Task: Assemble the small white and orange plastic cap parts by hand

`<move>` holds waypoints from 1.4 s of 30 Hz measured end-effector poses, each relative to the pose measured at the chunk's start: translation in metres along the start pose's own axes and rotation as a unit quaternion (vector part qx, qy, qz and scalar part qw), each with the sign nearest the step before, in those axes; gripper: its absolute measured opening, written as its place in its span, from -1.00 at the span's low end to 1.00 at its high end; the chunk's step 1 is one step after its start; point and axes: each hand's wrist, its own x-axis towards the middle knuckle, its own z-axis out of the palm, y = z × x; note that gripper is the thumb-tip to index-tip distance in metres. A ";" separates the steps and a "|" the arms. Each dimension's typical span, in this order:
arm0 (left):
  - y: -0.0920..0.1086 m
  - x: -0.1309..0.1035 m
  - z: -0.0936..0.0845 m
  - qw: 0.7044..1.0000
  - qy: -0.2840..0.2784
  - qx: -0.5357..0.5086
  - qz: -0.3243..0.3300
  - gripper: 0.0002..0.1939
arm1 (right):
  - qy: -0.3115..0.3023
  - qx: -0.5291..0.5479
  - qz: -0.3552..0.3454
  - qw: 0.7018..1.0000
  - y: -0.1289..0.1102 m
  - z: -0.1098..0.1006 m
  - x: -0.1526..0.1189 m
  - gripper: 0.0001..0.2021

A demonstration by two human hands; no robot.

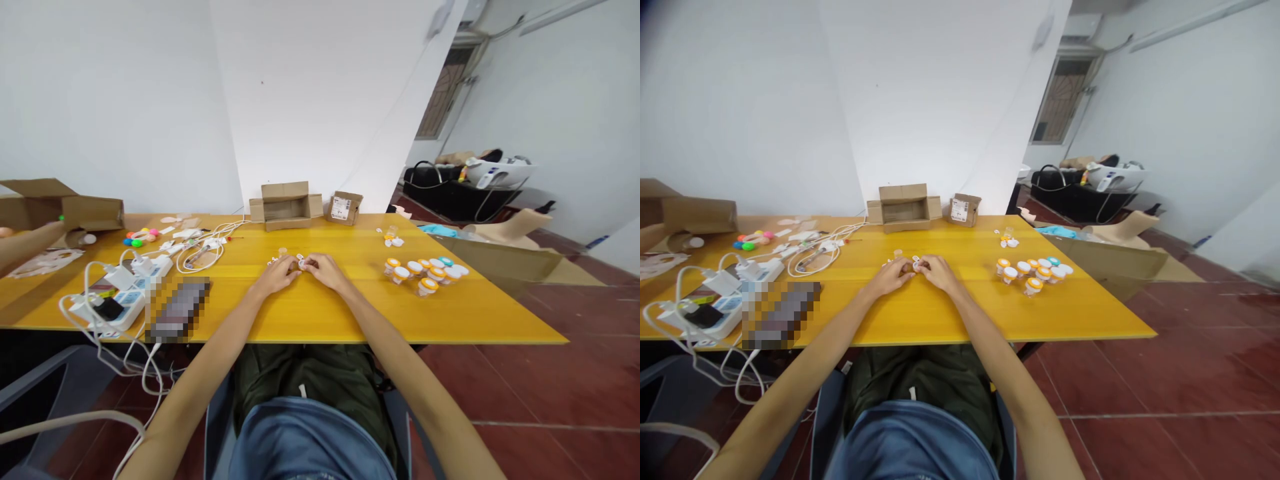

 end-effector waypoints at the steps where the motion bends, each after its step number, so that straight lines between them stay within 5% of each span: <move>1: 0.001 0.000 -0.001 1.000 0.004 -0.001 -0.002 -0.79 | 0.003 -0.004 0.001 1.000 0.000 0.000 0.000 -0.90; 11: 0.005 0.004 -0.013 0.978 0.199 -0.010 -0.061 -0.84 | 0.025 -0.042 0.023 0.999 -0.004 0.001 -0.003 -0.91; 19: -0.010 0.006 -0.018 0.959 0.259 0.005 -0.112 -0.84 | 0.038 -0.052 0.037 0.997 -0.004 0.001 -0.004 -0.98; 29: -0.032 0.005 -0.012 0.965 0.201 0.026 -0.168 -0.91 | 0.053 -0.046 0.034 0.997 -0.002 0.002 -0.005 -0.92; 42: -0.038 0.006 -0.007 0.983 0.130 0.050 -0.118 -0.95 | 0.067 -0.036 0.029 0.997 0.000 0.002 -0.004 -0.91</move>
